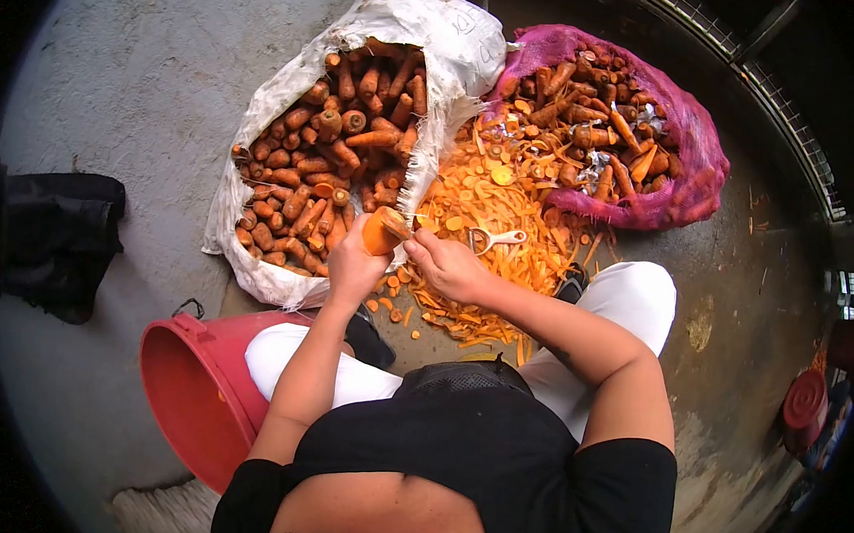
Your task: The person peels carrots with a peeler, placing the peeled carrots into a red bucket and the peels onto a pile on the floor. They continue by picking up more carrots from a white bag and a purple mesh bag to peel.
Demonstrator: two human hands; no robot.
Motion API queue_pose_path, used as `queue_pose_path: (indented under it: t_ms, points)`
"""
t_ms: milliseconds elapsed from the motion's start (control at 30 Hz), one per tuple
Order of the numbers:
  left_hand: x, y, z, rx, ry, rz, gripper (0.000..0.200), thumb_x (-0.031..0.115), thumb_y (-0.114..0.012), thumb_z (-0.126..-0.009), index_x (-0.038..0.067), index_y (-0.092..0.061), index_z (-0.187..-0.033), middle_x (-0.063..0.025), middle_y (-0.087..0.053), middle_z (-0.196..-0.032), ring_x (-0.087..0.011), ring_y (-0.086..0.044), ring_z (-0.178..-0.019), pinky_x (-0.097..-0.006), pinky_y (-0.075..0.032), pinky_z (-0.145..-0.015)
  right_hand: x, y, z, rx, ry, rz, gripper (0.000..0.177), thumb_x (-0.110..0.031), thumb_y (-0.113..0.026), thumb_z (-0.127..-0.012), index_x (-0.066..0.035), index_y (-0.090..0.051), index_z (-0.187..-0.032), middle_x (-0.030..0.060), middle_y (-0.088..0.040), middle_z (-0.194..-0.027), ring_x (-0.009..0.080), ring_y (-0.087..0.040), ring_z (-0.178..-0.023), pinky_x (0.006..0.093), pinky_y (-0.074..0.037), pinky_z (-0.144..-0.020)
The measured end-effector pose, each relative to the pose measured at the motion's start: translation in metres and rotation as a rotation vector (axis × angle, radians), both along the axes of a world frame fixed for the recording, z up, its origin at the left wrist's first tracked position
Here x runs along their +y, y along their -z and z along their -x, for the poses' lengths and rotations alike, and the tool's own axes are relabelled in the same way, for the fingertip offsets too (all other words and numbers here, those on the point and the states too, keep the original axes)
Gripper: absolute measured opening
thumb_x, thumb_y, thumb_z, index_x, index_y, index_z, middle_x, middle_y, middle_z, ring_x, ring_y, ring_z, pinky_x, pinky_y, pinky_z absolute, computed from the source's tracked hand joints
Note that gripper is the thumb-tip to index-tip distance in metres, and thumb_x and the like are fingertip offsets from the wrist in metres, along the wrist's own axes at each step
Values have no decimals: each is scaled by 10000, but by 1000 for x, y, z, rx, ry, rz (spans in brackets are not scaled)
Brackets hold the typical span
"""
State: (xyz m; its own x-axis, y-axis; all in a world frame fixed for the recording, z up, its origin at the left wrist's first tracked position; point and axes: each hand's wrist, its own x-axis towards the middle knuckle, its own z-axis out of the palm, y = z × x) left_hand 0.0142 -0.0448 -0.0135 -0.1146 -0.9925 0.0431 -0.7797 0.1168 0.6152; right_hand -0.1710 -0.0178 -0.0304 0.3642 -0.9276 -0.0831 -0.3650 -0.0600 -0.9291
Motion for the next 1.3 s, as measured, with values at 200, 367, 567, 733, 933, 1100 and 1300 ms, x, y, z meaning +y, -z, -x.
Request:
queue_pose_path:
  t_ms: [200, 367, 567, 733, 933, 1100, 1300]
  points:
    - [1, 1, -3, -2, 53, 45, 444, 158, -720, -669, 104, -557, -1079, -165, -663, -846, -386, -639, -772, -461, -497, -658, 1, -3, -1, 36, -15, 4, 377, -402, -340, -1009, -44, -430, -932, 230, -549, -694, 433, -559, -698, 506, -408, -628]
    - [3, 3, -4, -71, 39, 122, 445, 114, -697, -669, 102, -548, -1087, -162, -660, -839, -385, -636, -774, -466, -492, -654, 2, -8, -2, 73, -5, -12, 387, -408, -327, -1009, -42, -432, -936, 236, -555, -696, 439, -559, -697, 512, -410, -630]
    - [9, -4, -2, -114, 29, 215, 444, 101, -705, -678, 93, -541, -1090, -153, -659, -836, -374, -638, -770, -462, -493, -645, 6, -12, -3, 72, -5, -20, 389, -405, -325, -1010, -40, -441, -945, 249, -568, -722, 449, -567, -724, 513, -423, -646]
    - [11, -10, -2, -134, 31, 305, 434, 114, -718, -681, 90, -541, -1077, -150, -658, -836, -368, -639, -763, -457, -495, -637, 10, -22, -5, 64, 6, 7, 393, -399, -328, -1012, -29, -445, -954, 257, -572, -739, 455, -568, -745, 515, -426, -661]
    - [16, -8, -5, -67, 34, 174, 436, 119, -714, -670, 98, -541, -1069, -146, -657, -834, -370, -638, -754, -459, -497, -634, 13, -30, -8, 99, 3, -49, 405, -398, -331, -1011, -17, -460, -968, 269, -584, -775, 460, -568, -778, 514, -429, -685]
    - [18, -7, -6, -97, -18, 278, 430, 111, -695, -666, 114, -542, -1068, -152, -655, -806, -377, -637, -747, -472, -494, -632, 13, -33, -11, 124, 8, -59, 414, -401, -329, -1010, -11, -464, -970, 280, -585, -780, 464, -570, -785, 515, -433, -691]
    - [20, -6, -9, -73, -31, 159, 408, 120, -684, -681, 105, -540, -1062, -162, -656, -795, -381, -637, -730, -476, -489, -620, 11, -29, -16, 145, 20, -89, 419, -409, -330, -1008, -14, -465, -974, 283, -590, -797, 462, -572, -807, 514, -434, -703]
